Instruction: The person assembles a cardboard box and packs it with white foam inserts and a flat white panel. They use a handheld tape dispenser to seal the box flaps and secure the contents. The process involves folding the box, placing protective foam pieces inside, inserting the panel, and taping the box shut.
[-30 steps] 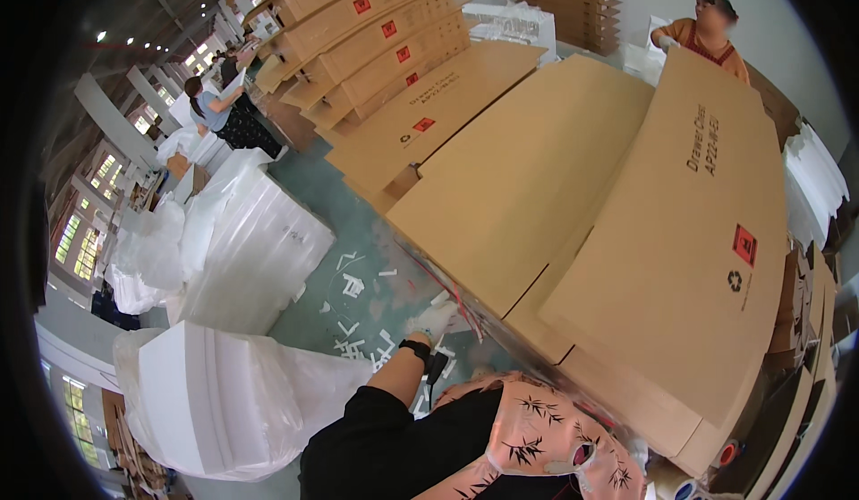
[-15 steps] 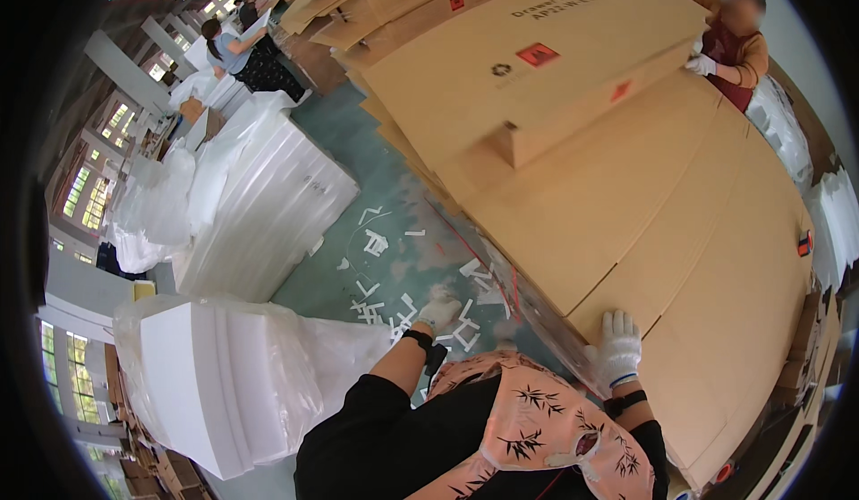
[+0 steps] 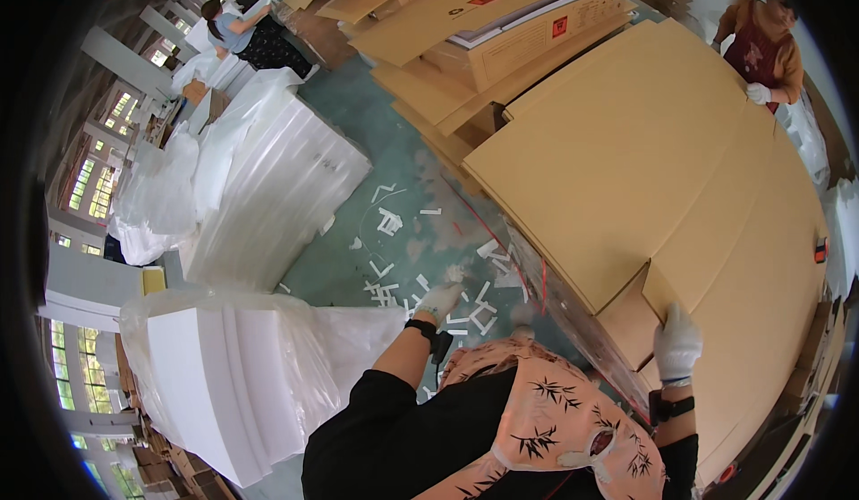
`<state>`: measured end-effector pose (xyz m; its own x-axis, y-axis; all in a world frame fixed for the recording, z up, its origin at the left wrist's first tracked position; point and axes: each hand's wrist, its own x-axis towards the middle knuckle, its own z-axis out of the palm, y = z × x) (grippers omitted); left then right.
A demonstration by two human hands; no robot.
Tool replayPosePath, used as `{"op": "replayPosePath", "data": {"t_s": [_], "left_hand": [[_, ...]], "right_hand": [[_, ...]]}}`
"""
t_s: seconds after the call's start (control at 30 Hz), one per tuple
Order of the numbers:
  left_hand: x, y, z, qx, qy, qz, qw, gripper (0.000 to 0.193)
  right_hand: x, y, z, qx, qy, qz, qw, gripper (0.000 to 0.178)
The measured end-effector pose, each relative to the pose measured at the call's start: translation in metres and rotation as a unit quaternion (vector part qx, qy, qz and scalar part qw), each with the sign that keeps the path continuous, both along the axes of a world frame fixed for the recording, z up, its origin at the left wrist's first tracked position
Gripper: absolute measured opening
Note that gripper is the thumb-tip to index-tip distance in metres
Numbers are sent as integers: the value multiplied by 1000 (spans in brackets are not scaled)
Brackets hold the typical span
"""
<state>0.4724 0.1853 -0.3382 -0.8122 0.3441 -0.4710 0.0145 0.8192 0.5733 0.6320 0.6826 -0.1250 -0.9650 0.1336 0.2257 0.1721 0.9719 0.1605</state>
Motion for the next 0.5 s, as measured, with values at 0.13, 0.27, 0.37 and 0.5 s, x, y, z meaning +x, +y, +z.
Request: {"op": "replayPosePath", "data": {"t_s": [0.13, 0.27, 0.37, 0.5], "left_hand": [[-40, 59, 59, 139, -98, 155, 973, 49], [-60, 110, 99, 208, 53, 250, 944, 67], [-84, 135, 112, 332, -15, 332, 883, 72], [-119, 155, 98, 602, -224, 368, 673, 54]], "right_hand": [[-14, 28, 15, -53, -64, -66, 994, 20], [-18, 42, 33, -89, -11, -44, 995, 23], [-19, 45, 59, -113, -44, -65, 990, 22], [-19, 46, 91, -161, -82, -79, 980, 21]]}}
